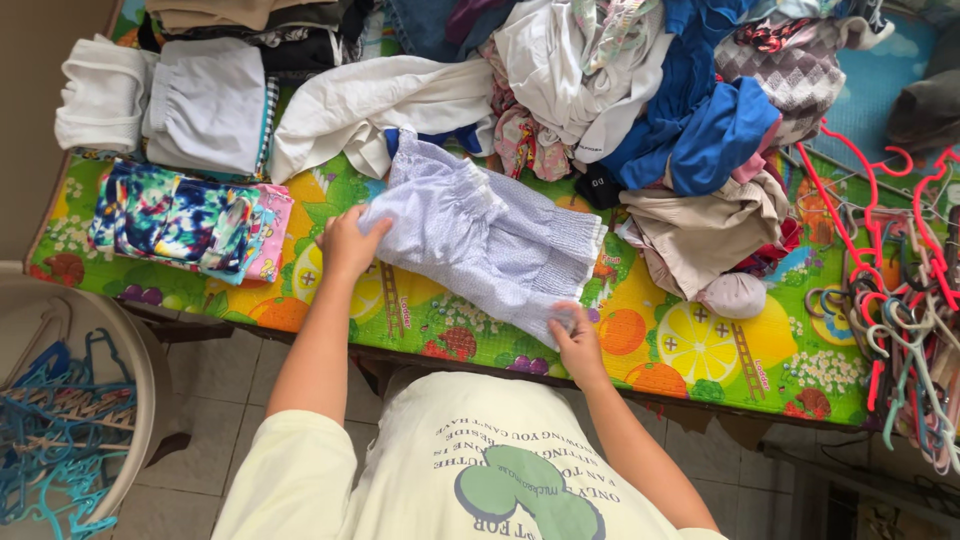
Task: The person folds a blue patterned garment and a white shirt by hand on a table, smoothing the fabric and aligning the edges before placing them into stacks of folded laundry.
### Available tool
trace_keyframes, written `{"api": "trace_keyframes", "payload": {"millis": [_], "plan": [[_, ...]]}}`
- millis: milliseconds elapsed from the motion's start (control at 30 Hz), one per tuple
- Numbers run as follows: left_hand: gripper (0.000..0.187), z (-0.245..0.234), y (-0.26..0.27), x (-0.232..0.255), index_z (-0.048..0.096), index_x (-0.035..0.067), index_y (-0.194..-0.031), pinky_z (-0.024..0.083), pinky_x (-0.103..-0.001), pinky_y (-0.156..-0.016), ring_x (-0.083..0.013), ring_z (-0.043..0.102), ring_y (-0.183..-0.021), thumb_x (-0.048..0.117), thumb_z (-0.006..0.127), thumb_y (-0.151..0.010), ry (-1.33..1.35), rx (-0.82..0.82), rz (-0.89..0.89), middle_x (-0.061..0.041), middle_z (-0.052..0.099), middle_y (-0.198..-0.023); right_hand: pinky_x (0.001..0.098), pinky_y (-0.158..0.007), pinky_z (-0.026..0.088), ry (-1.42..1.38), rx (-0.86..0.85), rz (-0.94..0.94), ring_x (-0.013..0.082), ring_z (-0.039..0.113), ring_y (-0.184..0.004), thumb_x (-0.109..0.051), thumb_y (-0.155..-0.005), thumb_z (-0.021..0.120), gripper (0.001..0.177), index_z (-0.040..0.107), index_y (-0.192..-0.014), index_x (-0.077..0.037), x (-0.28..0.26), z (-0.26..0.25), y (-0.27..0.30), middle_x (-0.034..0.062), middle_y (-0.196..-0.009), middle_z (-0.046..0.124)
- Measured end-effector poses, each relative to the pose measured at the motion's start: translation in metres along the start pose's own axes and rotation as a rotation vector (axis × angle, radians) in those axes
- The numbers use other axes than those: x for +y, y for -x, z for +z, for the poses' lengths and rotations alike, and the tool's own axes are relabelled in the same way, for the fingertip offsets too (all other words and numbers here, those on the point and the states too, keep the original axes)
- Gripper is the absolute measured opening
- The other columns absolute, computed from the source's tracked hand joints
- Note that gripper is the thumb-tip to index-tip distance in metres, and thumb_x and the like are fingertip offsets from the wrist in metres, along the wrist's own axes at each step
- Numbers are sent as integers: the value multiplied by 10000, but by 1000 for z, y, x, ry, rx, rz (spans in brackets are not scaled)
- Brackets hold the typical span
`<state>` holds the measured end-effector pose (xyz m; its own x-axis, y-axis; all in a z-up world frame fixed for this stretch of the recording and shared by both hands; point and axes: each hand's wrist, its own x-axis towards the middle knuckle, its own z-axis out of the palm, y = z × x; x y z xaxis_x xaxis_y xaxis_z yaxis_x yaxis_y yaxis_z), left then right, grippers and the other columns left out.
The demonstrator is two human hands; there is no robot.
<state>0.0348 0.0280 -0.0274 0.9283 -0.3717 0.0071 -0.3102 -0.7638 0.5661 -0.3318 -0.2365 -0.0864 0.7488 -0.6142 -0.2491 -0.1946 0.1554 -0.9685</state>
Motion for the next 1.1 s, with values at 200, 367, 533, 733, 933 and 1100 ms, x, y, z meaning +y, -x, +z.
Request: {"api": "trace_keyframes", "payload": {"millis": [200,367,533,733,933,1100], "plan": [[495,16,37,-39,727,105,-1157,376,-495,-986,-374,673,-954,543,675,-932,-100,-55,-46,-201,731,-974,284,-908,479,443,59,-127,170,618,-1018,47,-940,605,302,728,-1175,-98,-29,-21,3,80,-1119,659],[408,5,113,-45,704,72,-1060,317,-531,-1005,-370,680,-911,439,645,-890,-189,-159,157,-201,729,-889,342,-911,506,708,-133,-181,277,650,-1033,37,-915,574,342,740,-1173,-115,-64,-42,16,133,-1125,654],[499,-28,144,-15,623,116,-1179,311,-544,-1060,-322,624,-1075,401,694,-777,-238,-237,-1,-157,699,-1081,390,-924,515,774,-12,-135,330,638,-1057,-105,-904,661,404,643,-1307,-122,-62,-40,28,162,-1175,608],[686,-11,141,50,492,271,-1439,121,-653,-1223,-389,230,-1512,435,711,-810,-162,56,579,-138,253,-1633,474,-1034,432,895,352,-113,408,522,-1206,-433,-931,699,791,382,-1520,-10,-19,-27,-9,239,-1346,464],[788,58,120,75,303,345,-1630,21,-645,-1250,-353,20,-1603,642,575,-953,-199,-111,702,-110,46,-1742,600,-1033,354,951,552,198,412,446,-1324,-624,-958,525,795,398,-1527,-84,-22,4,-43,207,-1413,460],[869,75,113,74,212,388,-1609,-33,-661,-1199,-317,-38,-1575,771,474,-874,-411,-436,446,-95,-30,-1715,643,-1032,287,964,689,346,382,489,-1288,-696,-943,436,750,467,-1477,-170,-48,30,-57,177,-1373,527]]}}
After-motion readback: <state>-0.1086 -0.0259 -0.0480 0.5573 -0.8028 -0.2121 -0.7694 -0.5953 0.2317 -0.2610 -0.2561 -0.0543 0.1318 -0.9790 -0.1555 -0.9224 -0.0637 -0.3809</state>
